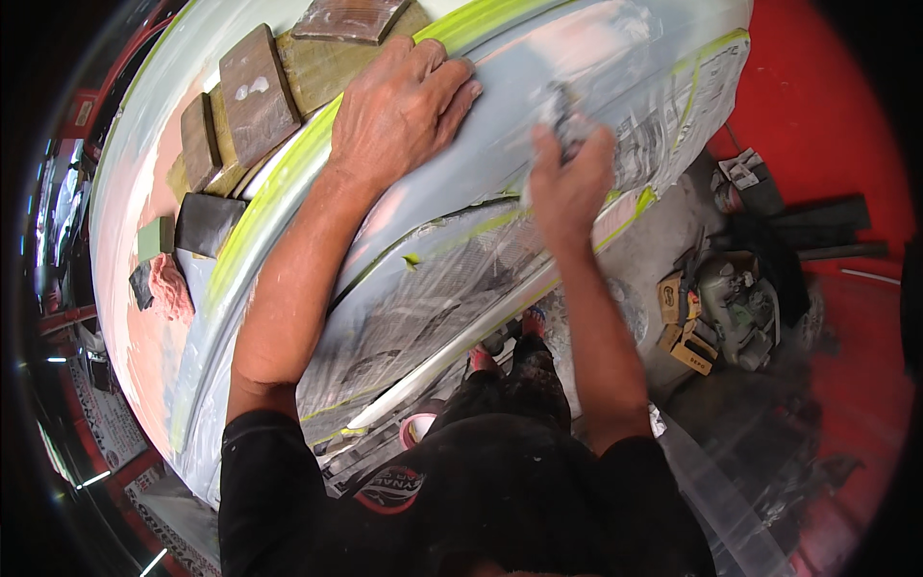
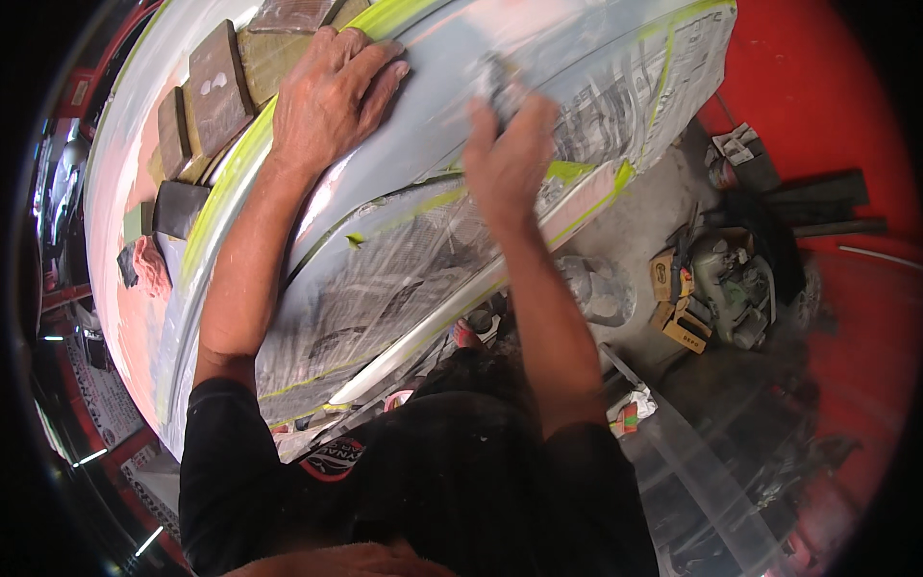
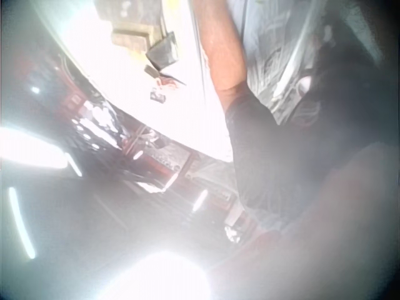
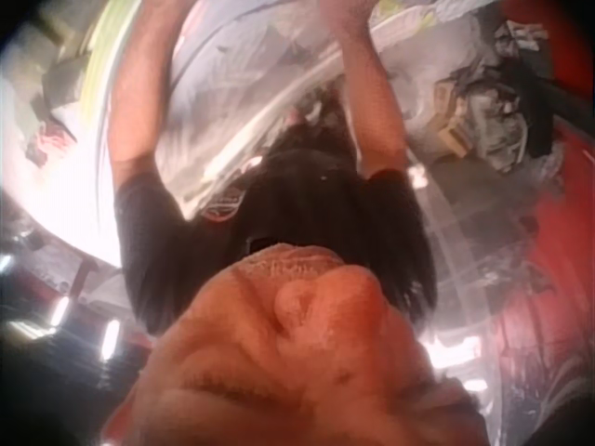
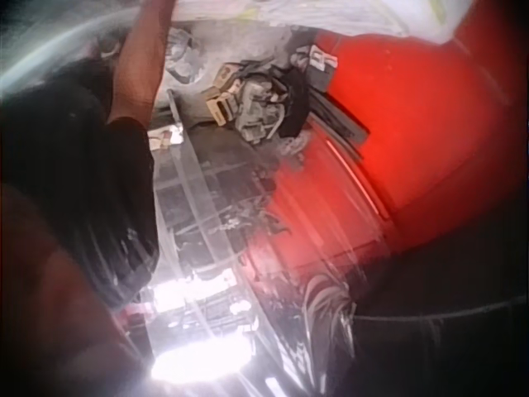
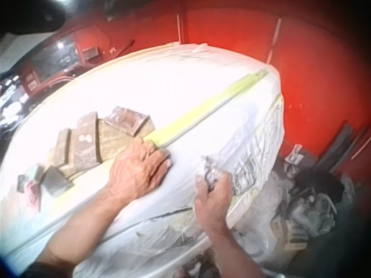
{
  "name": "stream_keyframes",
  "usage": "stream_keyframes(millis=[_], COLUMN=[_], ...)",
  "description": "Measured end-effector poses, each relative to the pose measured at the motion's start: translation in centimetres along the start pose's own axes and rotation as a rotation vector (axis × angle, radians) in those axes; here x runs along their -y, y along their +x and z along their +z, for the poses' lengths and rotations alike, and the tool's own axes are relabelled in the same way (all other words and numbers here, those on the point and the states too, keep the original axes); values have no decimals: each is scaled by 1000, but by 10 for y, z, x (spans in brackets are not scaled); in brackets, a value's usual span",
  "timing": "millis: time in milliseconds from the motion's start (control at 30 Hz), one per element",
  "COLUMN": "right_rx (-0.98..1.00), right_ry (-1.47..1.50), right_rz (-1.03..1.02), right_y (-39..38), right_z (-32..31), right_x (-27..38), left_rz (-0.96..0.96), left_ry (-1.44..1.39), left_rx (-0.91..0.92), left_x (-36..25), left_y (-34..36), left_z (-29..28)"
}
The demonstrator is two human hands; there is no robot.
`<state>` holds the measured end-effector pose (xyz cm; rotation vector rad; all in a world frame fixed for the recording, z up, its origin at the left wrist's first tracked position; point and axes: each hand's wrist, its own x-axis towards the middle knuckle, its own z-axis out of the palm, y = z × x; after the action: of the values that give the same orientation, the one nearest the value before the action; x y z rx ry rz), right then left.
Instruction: The person sands a white car panel using various sanding blocks and a wet sanding method. They repeatedly rub the surface, dip the sanding block into a pink bucket of water, and wipe the panel with a cloth.
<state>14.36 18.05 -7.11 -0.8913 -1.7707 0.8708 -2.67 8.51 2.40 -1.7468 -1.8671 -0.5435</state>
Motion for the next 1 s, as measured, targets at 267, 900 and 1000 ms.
stream_keyframes(millis=[267,900,1000], right_rx=[20,-133,-63], right_ry=[-22,-91,-11], right_rz=[-120,130,109], right_y=[-38,60,20], right_z=[5,-30,-36], right_x=[15,-23,-8], left_rz=[0,29,12], left_ry=[-18,-20,-46], left_rx=[0,-33,-31], left_x=[1,4,0], left_y=[-1,1,0], left_z=[1,2,2])
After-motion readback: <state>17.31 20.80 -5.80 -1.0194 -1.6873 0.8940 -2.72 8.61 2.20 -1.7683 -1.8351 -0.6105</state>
